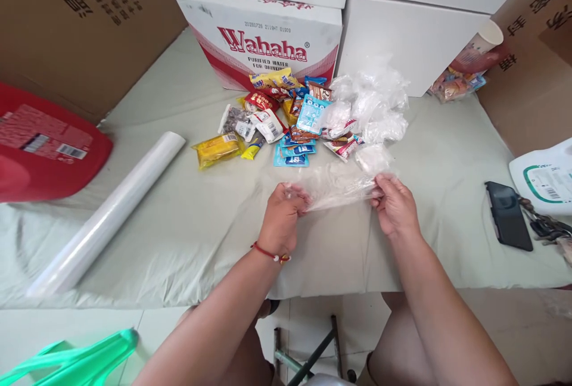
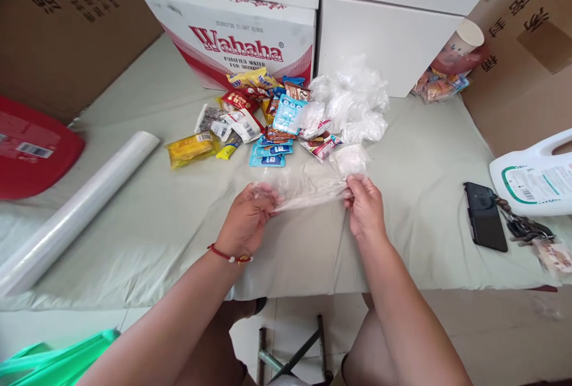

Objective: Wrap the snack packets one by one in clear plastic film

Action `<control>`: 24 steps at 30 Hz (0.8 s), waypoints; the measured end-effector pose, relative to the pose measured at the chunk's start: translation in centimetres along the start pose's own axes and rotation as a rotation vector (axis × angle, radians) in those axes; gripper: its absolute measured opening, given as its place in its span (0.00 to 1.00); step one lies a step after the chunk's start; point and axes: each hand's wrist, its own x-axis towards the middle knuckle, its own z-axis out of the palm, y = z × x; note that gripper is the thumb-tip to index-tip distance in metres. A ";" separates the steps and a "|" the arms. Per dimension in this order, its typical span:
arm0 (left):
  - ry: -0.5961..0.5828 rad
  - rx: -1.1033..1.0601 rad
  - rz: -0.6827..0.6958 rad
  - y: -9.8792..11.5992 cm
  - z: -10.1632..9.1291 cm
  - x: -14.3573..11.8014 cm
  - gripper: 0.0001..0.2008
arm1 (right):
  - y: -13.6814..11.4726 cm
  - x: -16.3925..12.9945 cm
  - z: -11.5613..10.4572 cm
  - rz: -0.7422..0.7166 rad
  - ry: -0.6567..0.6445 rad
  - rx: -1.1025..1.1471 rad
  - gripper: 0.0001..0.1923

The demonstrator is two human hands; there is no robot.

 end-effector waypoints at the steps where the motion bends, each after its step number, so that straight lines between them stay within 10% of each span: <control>1: -0.007 -0.018 -0.014 0.3 -0.2 -0.2 0.17 | -0.2 0.1 -0.3 0.003 0.010 0.010 0.19; 13: 0.037 0.085 -0.024 1.6 -1.9 0.0 0.20 | -1.6 -0.3 -3.3 -0.116 -0.339 -0.242 0.13; 20: 0.040 -0.132 0.074 1.8 -1.9 0.6 0.15 | -6.1 -0.5 -7.6 0.218 -1.479 -0.672 0.17; 24: -0.096 -0.111 0.008 2.0 -1.3 0.0 0.14 | -5.6 -0.7 -7.3 0.129 -1.183 -0.534 0.19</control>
